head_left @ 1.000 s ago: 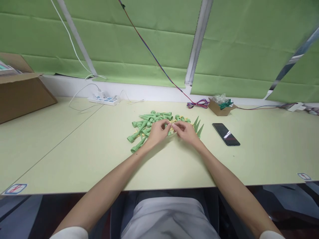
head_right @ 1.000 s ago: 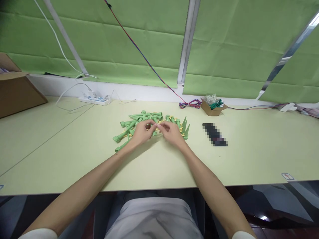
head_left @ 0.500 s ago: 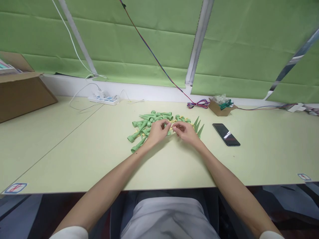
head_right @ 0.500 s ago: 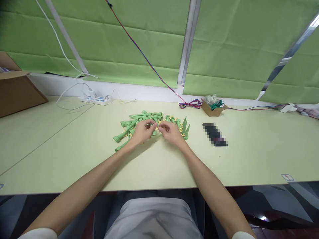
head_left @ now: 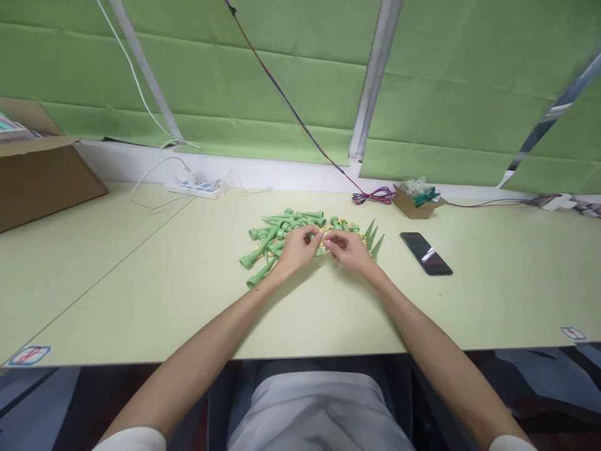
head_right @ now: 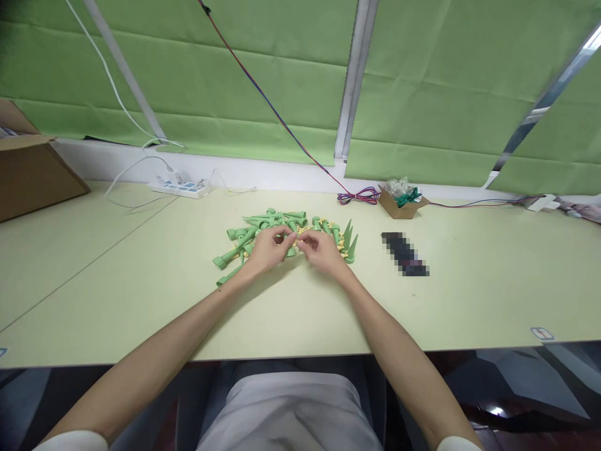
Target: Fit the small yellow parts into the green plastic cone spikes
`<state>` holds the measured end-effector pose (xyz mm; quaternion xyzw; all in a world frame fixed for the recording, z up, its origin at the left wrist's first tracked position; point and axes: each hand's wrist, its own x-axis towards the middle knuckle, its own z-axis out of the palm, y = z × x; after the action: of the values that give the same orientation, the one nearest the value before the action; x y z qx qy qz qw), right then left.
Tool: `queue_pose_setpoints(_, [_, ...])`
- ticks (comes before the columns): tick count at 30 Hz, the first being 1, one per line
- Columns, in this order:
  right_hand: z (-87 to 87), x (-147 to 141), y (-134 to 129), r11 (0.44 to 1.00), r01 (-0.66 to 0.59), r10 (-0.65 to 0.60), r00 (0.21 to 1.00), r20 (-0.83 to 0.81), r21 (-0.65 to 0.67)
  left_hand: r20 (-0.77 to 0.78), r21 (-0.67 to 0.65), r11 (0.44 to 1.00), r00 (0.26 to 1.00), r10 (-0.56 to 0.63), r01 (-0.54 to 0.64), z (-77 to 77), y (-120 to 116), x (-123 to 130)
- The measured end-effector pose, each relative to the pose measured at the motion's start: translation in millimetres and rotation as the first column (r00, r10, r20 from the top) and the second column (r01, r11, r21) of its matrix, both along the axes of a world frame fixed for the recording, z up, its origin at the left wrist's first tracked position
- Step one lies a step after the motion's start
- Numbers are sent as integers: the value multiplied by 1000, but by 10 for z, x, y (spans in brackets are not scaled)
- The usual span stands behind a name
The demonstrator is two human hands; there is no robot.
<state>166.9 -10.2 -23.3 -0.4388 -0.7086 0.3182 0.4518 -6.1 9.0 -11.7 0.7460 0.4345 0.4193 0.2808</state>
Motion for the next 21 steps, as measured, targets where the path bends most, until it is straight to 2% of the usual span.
queue_pose_setpoints(5, [-6,-3,9,1000,6,-6,1000,0,-6,0,2,1000,1000,7,-7,-4,-2,6])
queue_pose_setpoints(21, [2,18,-5,996,78,-84,985,151,44,0,27,1000,1000,-7,7,-17,2,19])
